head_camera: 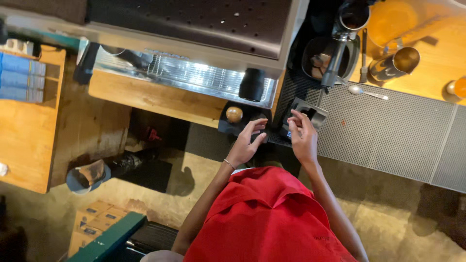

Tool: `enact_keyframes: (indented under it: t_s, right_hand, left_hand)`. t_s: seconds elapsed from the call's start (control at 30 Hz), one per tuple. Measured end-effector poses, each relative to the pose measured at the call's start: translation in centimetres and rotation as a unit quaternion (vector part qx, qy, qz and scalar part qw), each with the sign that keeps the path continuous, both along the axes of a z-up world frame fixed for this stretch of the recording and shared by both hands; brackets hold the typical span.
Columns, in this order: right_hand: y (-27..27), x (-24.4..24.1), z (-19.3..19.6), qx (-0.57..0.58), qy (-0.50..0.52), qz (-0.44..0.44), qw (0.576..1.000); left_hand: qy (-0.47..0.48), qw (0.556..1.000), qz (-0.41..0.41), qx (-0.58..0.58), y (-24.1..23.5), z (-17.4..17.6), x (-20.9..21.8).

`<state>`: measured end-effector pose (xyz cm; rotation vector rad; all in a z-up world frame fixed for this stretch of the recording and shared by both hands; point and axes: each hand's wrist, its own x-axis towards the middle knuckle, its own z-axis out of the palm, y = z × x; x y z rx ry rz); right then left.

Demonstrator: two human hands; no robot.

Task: The person prepares an espresso shot by dosing coffee grounds into a portafilter, tamping the grounds, and locking the portafilter into the espresso machine. The person uses a dosing cup, a tamper, and a digital scale during the process.

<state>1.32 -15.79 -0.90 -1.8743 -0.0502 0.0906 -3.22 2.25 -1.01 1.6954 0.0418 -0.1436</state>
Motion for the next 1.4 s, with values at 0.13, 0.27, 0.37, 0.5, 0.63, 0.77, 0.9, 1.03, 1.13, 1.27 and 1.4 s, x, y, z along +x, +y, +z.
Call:
enact_keyframes:
  t_s: [0.13, 0.27, 0.37, 0.5, 0.63, 0.77, 0.9, 1.03, 1.13, 1.27, 1.4]
  right_hand:
    - [1.5, -0.5, 0.6, 0.009, 0.003, 0.024, 1.0]
    - [2.9, -1.3, 0.9, 0.014, 0.012, 0.026, 0.999]
    - [4.0, -2.2, 0.2, 0.015, 0.015, 0.023, 1.0]
    - [6.3, -3.4, 0.4, 0.021, 0.027, 0.013, 0.999]
    - [8.7, -4.5, -0.3, 0.013, 0.024, 0.001, 1.0]
    - [11.3, -5.7, 0.0, 0.026, 0.044, -0.016, 0.999]
    - [13.6, -6.5, 0.0, 0.021, 0.044, -0.023, 0.999]
    - [15.8, -6.9, -0.3, 0.018, 0.036, -0.017, 0.999]
    - [17.8, -6.9, -0.3, 0.02, 0.038, -0.007, 0.999]
    - [20.9, -6.8, -0.1, 0.016, 0.028, 0.02, 0.999]
    - [23.6, -6.5, -0.7, 0.001, 0.029, 0.055, 0.998]
  left_hand:
    - [0.0, 0.999, 0.031, -0.005, 1.4, 0.5, -1.2]
    - [0.001, 0.999, 0.033, -0.012, 2.6, 0.6, -1.9]
    - [-0.001, 0.999, 0.026, -0.021, 3.7, 0.1, -2.3]
    - [-0.006, 1.0, 0.016, -0.026, 5.7, -0.6, -2.5]
    - [-0.01, 1.0, 0.001, -0.021, 8.5, -0.5, -2.9]
    - [0.001, 1.0, -0.016, -0.022, 11.0, -0.6, -3.6]
    - [0.005, 0.999, -0.033, -0.024, 13.3, -0.8, -3.8]
    - [0.004, 0.999, -0.029, -0.024, 15.5, -0.6, -4.0]
    - [0.005, 0.999, -0.022, -0.03, 17.4, -0.7, -4.3]
    - [0.001, 1.0, 0.004, -0.017, 20.0, -0.2, -5.0]
    - [0.012, 0.999, 0.038, -0.022, 22.6, -0.5, -6.1]
